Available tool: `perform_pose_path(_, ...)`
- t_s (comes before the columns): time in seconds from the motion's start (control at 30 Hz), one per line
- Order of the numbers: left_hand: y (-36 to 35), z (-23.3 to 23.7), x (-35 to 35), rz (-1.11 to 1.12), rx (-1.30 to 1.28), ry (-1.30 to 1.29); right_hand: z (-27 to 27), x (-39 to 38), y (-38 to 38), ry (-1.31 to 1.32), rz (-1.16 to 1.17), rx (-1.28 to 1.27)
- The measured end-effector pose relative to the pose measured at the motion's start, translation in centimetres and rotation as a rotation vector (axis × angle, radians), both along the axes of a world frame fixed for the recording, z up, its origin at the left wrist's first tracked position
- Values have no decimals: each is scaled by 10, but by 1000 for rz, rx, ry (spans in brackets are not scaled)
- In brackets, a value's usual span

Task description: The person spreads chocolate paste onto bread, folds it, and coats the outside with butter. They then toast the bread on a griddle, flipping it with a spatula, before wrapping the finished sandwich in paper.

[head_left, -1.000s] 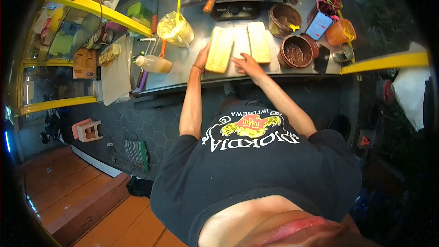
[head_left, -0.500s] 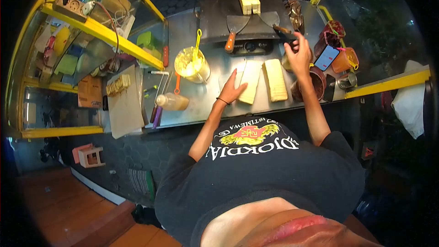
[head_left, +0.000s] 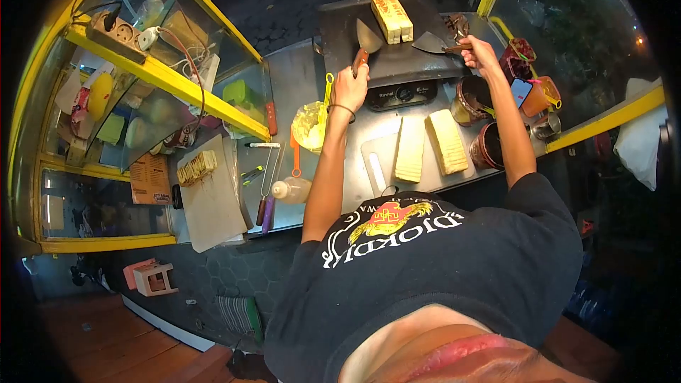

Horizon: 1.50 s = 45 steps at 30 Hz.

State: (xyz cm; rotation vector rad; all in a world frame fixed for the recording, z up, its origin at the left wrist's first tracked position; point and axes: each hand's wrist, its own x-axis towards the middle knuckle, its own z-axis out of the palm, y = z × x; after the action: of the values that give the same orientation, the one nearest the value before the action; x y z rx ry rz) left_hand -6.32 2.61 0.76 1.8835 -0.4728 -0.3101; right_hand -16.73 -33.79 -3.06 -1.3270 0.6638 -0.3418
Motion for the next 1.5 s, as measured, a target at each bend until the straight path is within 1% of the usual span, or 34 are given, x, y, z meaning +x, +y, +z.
perform_pose_path(0.03, -4, 6, 11, -23, 102, -101, 4, 10, 2, 10, -47, -121)
perform_pose_path(0.07, -9, 11, 19, -51, 206, -197, 8, 26, 7, -2, -54, -188)
perform_pose_path(0.13, -33, 2, 42, -38, 212, -218, 8, 63, 17, 37, 3, -154)
perform_pose_path(0.17, -46, -7, 53, -27, 204, -221, 4, 83, 24, 27, -12, -77)
perform_pose_path(0.2, -53, 4, 50, -43, 156, -23, 7, 95, 33, 27, -14, -90)
perform_pose_path(0.23, -56, 3, 56, -60, 203, -109, 14, 101, 44, -17, -28, -156)
perform_pose_path(0.27, -56, 5, 67, -75, 252, -200, 20, 103, 54, -77, -26, -275)
perform_pose_path(0.33, -44, 27, 71, -83, 355, -202, 54, 80, 87, -73, 1, -803)
perform_pose_path(0.37, -39, 30, 78, -67, 383, -194, 62, 70, 95, -95, 4, -930)
perform_pose_path(0.4, -33, 35, 80, -78, 398, -141, 61, 70, 95, -98, 0, -929)
perform_pose_path(0.47, -28, 41, 81, -112, 507, -183, 53, 66, 96, -76, -64, -998)
perform_pose_path(0.53, -26, 40, 75, -113, 518, -206, 33, 74, 111, -167, -109, -1124)
perform_pose_path(0.6, -26, 39, 67, -116, 533, -242, 25, 72, 142, -229, -59, -1191)
perform_pose_path(0.67, -19, 36, 54, -90, 564, -377, 24, 67, 170, -193, -18, -1202)
perform_pose_path(0.7, -12, 43, 41, -91, 608, -388, 19, 67, 175, -227, -4, -1195)
perform_pose_path(0.8, 17, 62, 3, -94, 686, -431, 31, 43, 195, -283, 63, -1110)
perform_pose_path(0.83, 26, 74, -13, -92, 713, -427, 34, 36, 198, -281, 61, -1097)
perform_pose_path(0.9, 46, 93, -42, -86, 748, -430, 35, 19, 206, -356, 153, -1090)
perform_pose_path(0.93, 53, 103, -54, -89, 789, -422, 37, 12, 206, -343, 156, -1077)
perform_pose_path(0.97, 64, 94, -53, -91, 773, -444, 39, 5, 204, -363, 204, -1016)
perform_pose_path(1.0, 73, 98, -62, -76, 730, -395, 40, -2, 198, -384, 251, -957)
perform_pose_path(1.03, 83, 96, -69, -42, 626, -332, 40, -8, 190, -315, 282, -922)
perform_pose_path(1.07, 93, 102, -83, -20, 566, -301, 42, -16, 182, -286, 264, -788)
perform_pose_path(1.1, 98, 109, -99, 47, 532, -297, 38, -21, 171, -239, 270, -638)
perform_pose_path(1.13, 106, 104, -111, 90, 298, -217, 35, -24, 155, -197, 267, -493)
perform_pose_path(1.17, 105, 103, -125, 157, 130, -130, 35, -24, 137, -196, 243, -499)
perform_pose_path(1.2, 98, 101, -135, 218, -29, -32, 31, -27, 123, -154, 248, -350)
perform_pose_path(1.23, 90, 93, -136, 191, -99, 27, 28, -36, 111, -105, 251, -192)
perform_pose_path(1.27, 82, 82, -138, 167, -163, 94, 27, -40, 95, -30, 332, -149)
perform_pose_path(1.33, 47, 46, -134, 13, -376, 234, 27, -50, 74, -16, 474, -40)
perform_pose_path(1.4, 2, 7, -132, 29, -532, 394, 32, -74, 59, -49, 486, -132)
perform_pose_path(1.43, -17, -15, -128, 38, -542, 397, 32, -90, 48, -101, 479, -265)
perform_pose_path(1.47, -32, -33, -126, 50, -547, 402, 25, -108, 32, -155, 412, -391)
perform_pose_path(1.5, -45, -44, -125, 61, -552, 453, 23, -132, 16, -165, 331, -437)
